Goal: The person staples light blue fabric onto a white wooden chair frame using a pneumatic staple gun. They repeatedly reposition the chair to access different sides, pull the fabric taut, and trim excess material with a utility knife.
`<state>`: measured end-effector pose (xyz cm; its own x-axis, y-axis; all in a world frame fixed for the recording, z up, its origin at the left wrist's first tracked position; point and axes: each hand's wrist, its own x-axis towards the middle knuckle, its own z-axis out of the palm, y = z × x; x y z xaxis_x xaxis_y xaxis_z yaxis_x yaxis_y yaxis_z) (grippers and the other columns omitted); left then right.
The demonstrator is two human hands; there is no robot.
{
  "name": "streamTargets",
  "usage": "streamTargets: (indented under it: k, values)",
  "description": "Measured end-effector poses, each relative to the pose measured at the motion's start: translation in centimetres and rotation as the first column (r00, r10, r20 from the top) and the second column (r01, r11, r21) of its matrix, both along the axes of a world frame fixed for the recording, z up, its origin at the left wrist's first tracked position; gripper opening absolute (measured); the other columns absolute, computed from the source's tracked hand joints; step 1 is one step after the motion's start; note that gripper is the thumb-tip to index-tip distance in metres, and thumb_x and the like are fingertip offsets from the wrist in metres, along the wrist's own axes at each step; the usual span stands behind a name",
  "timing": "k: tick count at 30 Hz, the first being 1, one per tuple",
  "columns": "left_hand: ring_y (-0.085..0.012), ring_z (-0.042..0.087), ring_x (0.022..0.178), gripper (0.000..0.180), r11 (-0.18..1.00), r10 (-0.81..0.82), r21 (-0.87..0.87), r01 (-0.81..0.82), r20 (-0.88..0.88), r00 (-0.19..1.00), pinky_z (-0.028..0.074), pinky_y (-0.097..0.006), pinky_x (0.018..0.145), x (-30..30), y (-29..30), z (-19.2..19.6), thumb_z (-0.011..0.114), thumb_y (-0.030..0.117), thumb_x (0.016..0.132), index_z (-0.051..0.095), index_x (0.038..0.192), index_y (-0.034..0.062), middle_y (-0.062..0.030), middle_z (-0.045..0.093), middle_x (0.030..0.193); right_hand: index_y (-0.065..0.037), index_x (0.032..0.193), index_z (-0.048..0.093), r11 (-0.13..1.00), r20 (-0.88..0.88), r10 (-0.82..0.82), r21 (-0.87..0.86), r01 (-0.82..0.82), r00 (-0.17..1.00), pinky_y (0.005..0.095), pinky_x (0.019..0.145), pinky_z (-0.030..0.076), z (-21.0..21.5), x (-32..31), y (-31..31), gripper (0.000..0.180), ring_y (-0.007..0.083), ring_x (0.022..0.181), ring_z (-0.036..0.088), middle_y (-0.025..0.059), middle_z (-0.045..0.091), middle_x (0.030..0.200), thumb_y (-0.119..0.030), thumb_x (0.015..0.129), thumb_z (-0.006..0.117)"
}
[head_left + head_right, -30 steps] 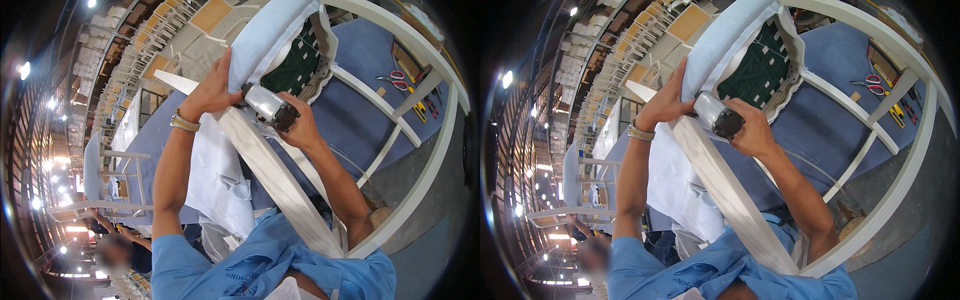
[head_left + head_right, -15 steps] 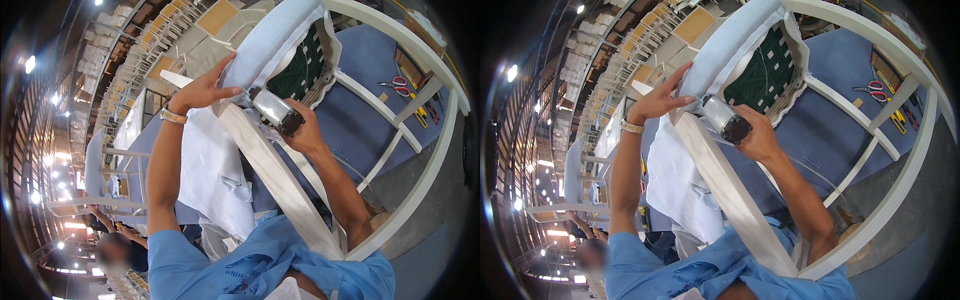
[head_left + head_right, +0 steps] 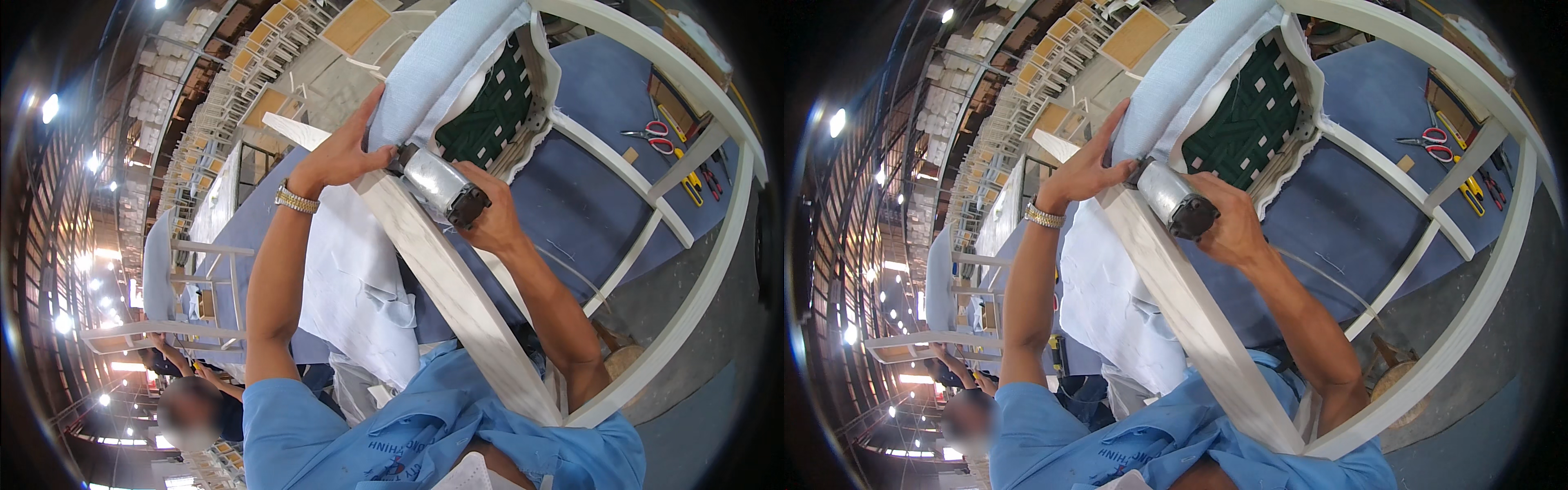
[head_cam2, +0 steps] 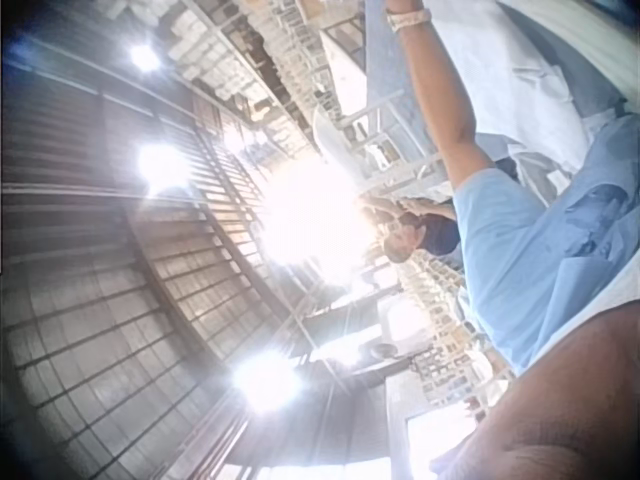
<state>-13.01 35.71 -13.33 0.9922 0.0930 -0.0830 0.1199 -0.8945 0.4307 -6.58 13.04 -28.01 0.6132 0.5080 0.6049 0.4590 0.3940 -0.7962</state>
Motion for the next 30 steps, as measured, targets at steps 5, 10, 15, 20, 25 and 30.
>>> streamTargets:
  k: [5, 10, 15, 20, 25, 30]
  values:
    - [-0.0343, 0.036, 0.147, 0.100, 1.000, 0.019, 0.010, -0.019, 0.027, 0.999, 0.027, -0.042, 0.121, -0.1, -0.1, -0.4, 0.068, 0.023, 0.081, 0.014, 0.164, 0.0093, -0.0264, 0.033, 0.160, 0.002, 0.123, 0.065, 0.999, 0.024, -0.013, -0.029, 0.014, 1.000, 0.0384, 0.090, 0.054, 0.1, -0.1, 0.0, 0.056, 0.0389, 0.101, 0.069, 0.0207, 0.070, 0.109, 0.003, 0.067, 0.072]
    - [-0.0333, 0.042, 0.143, 0.097, 0.996, 0.060, -0.067, -0.056, 0.062, 0.996, 0.030, -0.041, 0.119, -0.3, -0.3, -1.0, 0.068, 0.023, 0.081, 0.018, 0.163, 0.0073, -0.0257, 0.039, 0.157, 0.001, 0.121, 0.065, 0.997, 0.010, 0.001, -0.071, 0.000, 1.000, 0.0388, 0.090, 0.055, -0.1, -0.2, -0.1, 0.054, 0.0390, 0.101, 0.069, 0.0197, 0.070, 0.109, 0.003, 0.068, 0.072]
    - [-0.0321, 0.043, 0.142, 0.094, 0.993, 0.093, -0.082, -0.086, 0.082, 0.992, 0.031, -0.042, 0.119, -0.4, -0.5, -1.0, 0.069, 0.024, 0.083, 0.021, 0.162, 0.0076, -0.0245, 0.040, 0.157, 0.001, 0.120, 0.065, 0.997, 0.068, -0.005, -0.072, 0.010, 0.998, 0.0379, 0.092, 0.055, -1.0, 0.3, 0.8, 0.051, 0.0379, 0.101, 0.070, 0.0190, 0.071, 0.111, 0.002, 0.070, 0.074]
    - [-0.0322, 0.041, 0.144, 0.090, 0.974, 0.101, -0.208, -0.089, 0.045, 0.994, 0.028, -0.043, 0.120, -0.4, 0.2, 0.0, 0.071, 0.040, 0.091, 0.025, 0.162, 0.0082, -0.0226, 0.039, 0.158, 0.001, 0.120, 0.066, 0.998, 0.061, -0.015, -0.052, 0.018, 0.998, 0.0381, 0.092, 0.055, -1.5, 0.4, 1.1, 0.052, 0.0369, 0.101, 0.071, 0.0185, 0.071, 0.110, 0.001, 0.069, 0.077]
    - [-0.0343, 0.042, 0.144, 0.092, 0.955, 0.109, 0.276, -0.113, 0.027, 0.994, 0.021, -0.046, 0.122, -0.6, 1.8, -0.9, 0.065, 0.059, 0.093, 0.027, 0.161, 0.0084, -0.0201, 0.045, 0.156, 0.003, 0.121, 0.066, 1.000, 0.083, -0.013, 0.024, 0.011, 0.996, 0.0379, 0.087, 0.055, -0.8, -0.1, 0.2, 0.055, 0.0349, 0.100, 0.070, 0.0186, 0.071, 0.111, -0.001, 0.067, 0.077]
    - [-0.0347, 0.045, 0.142, 0.092, 0.973, 0.059, 0.220, -0.076, 0.085, 0.995, 0.023, -0.046, 0.121, -1.1, 1.9, -1.7, 0.066, 0.056, 0.091, 0.029, 0.159, 0.0072, -0.0208, 0.049, 0.153, 0.003, 0.122, 0.066, 0.998, 0.045, 0.043, 0.036, -0.045, 0.998, 0.0367, 0.086, 0.055, -0.6, -0.2, 0.1, 0.056, 0.0344, 0.100, 0.070, 0.0188, 0.070, 0.112, -0.001, 0.067, 0.076]
